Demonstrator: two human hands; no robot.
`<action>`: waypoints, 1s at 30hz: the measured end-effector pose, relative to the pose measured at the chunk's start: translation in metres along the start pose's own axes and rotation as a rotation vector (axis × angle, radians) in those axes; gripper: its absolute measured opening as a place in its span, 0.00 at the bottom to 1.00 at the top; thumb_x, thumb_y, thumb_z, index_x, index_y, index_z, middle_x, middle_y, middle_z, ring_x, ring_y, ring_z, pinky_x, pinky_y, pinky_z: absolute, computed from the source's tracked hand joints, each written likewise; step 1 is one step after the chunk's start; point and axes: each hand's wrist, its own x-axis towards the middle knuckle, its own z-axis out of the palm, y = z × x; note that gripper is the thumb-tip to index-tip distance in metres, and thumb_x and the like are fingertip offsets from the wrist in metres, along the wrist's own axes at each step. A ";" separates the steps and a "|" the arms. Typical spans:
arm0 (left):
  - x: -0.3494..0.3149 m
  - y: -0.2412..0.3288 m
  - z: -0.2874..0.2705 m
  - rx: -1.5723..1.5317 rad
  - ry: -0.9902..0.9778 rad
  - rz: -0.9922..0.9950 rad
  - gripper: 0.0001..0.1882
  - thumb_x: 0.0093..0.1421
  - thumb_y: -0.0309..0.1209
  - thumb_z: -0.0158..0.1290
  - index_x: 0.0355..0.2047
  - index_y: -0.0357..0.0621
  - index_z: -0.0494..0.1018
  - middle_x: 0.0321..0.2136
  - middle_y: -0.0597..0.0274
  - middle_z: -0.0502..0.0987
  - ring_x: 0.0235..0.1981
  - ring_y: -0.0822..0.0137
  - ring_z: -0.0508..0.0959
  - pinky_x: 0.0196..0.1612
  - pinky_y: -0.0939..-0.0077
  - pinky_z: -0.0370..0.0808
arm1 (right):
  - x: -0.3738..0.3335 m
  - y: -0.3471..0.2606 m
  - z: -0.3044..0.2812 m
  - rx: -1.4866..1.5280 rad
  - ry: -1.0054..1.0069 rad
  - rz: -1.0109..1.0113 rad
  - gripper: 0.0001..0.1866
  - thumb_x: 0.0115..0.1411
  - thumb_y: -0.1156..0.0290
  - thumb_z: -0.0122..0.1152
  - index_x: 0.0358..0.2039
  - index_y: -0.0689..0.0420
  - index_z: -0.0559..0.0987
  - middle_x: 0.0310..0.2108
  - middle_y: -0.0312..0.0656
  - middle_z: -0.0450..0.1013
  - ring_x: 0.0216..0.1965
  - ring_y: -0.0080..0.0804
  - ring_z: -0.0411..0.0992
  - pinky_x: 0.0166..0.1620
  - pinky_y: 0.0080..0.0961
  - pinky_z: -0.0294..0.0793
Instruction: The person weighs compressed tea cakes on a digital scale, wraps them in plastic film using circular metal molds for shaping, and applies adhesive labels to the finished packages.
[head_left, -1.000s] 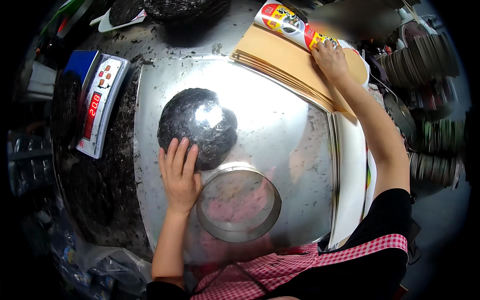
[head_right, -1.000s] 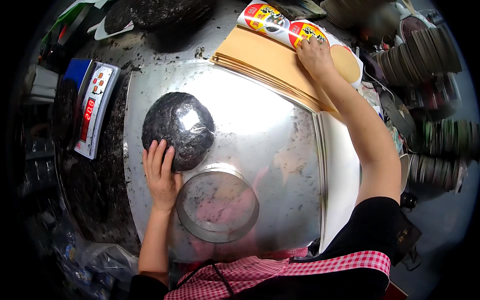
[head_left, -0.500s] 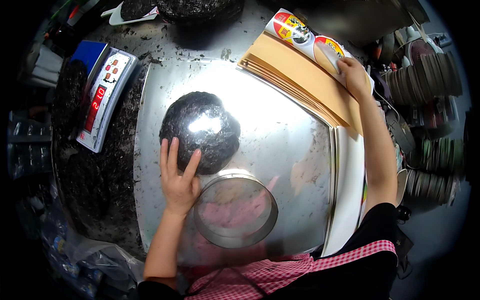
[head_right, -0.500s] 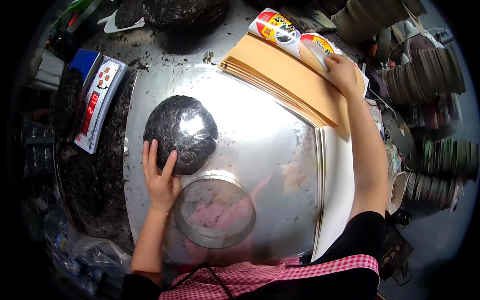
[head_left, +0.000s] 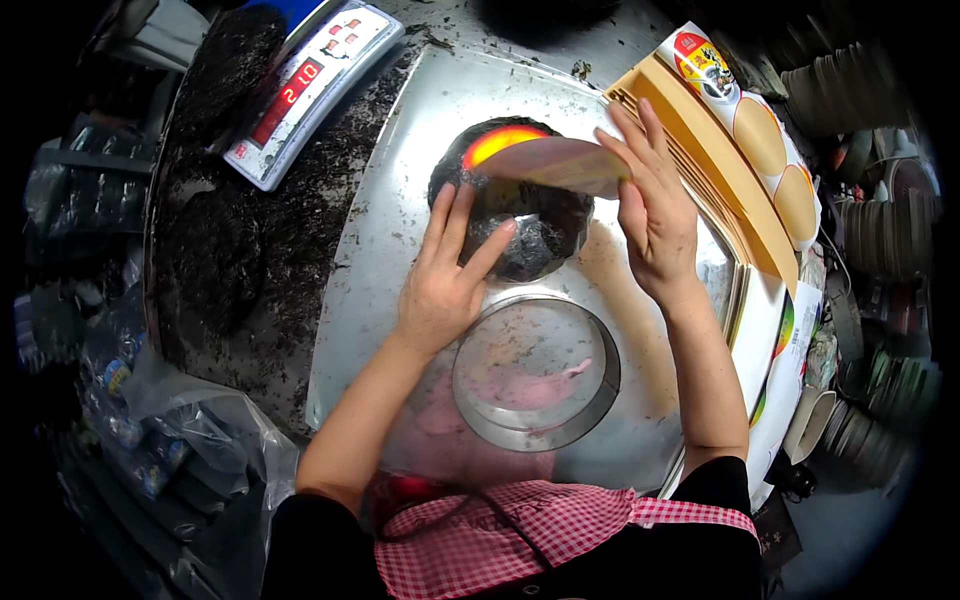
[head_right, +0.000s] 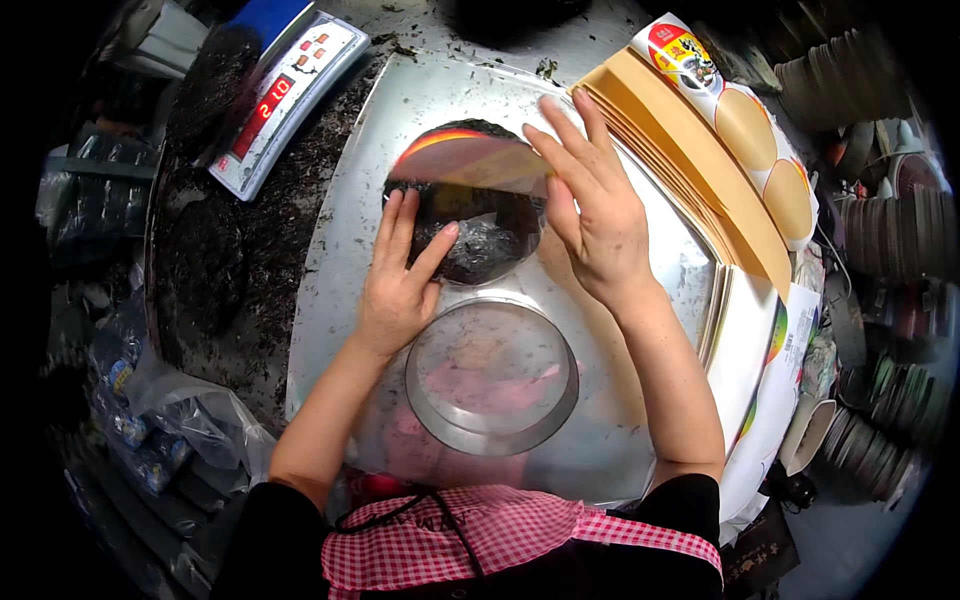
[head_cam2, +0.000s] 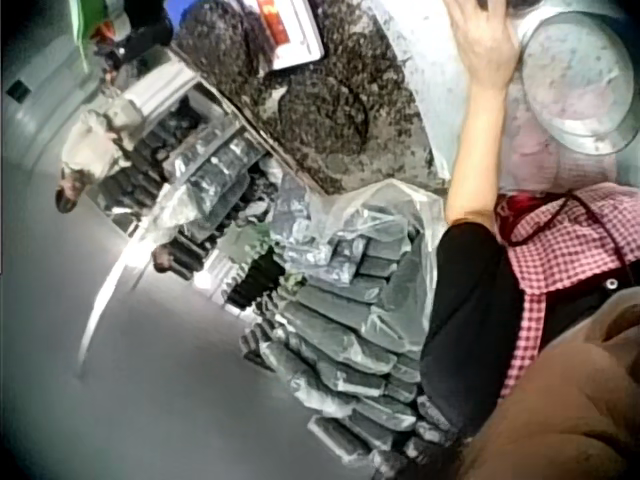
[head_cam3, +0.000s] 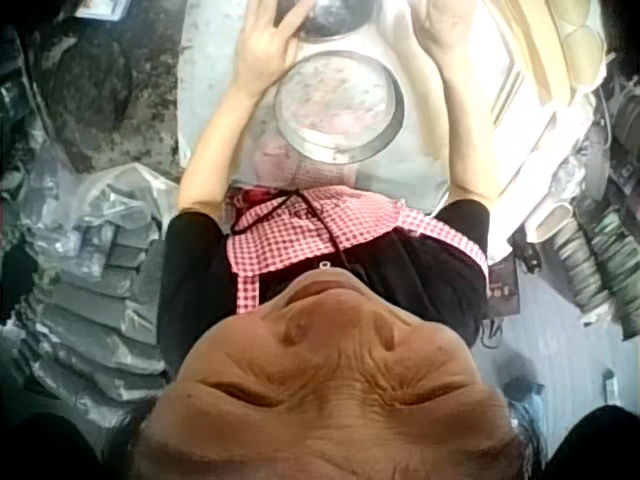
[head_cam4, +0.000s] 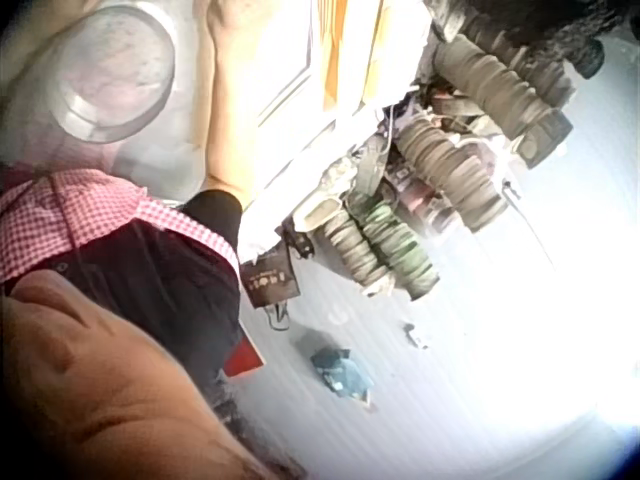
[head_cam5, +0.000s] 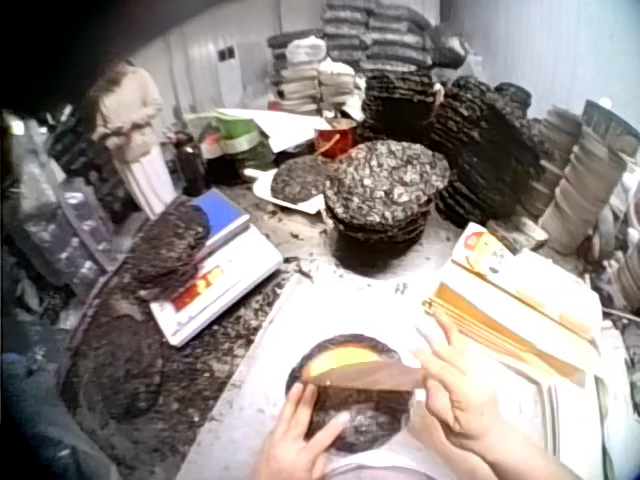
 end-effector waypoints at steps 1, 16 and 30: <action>-0.001 -0.001 0.000 0.037 -0.003 0.048 0.37 0.43 0.14 0.51 0.57 0.50 0.69 0.64 0.39 0.56 0.66 0.39 0.56 0.64 0.55 0.60 | 0.000 0.000 -0.003 0.192 -0.004 0.282 0.19 0.65 0.70 0.47 0.55 0.60 0.73 0.53 0.44 0.70 0.54 0.34 0.68 0.54 0.30 0.69; -0.005 -0.010 0.012 -0.139 0.130 0.057 0.58 0.41 0.12 0.57 0.68 0.40 0.34 0.65 0.31 0.47 0.64 0.35 0.56 0.63 0.54 0.62 | -0.019 -0.027 0.022 -0.043 -0.456 -0.008 0.34 0.52 0.74 0.53 0.63 0.57 0.63 0.65 0.53 0.56 0.67 0.48 0.53 0.66 0.44 0.55; 0.010 -0.041 -0.104 0.495 0.268 0.316 0.23 0.56 0.24 0.51 0.55 0.42 0.70 0.59 0.45 0.66 0.62 0.46 0.64 0.64 0.51 0.62 | -0.082 -0.030 -0.027 -0.085 -0.301 0.129 0.41 0.53 0.51 0.65 0.61 0.63 0.64 0.63 0.56 0.59 0.65 0.59 0.55 0.63 0.50 0.55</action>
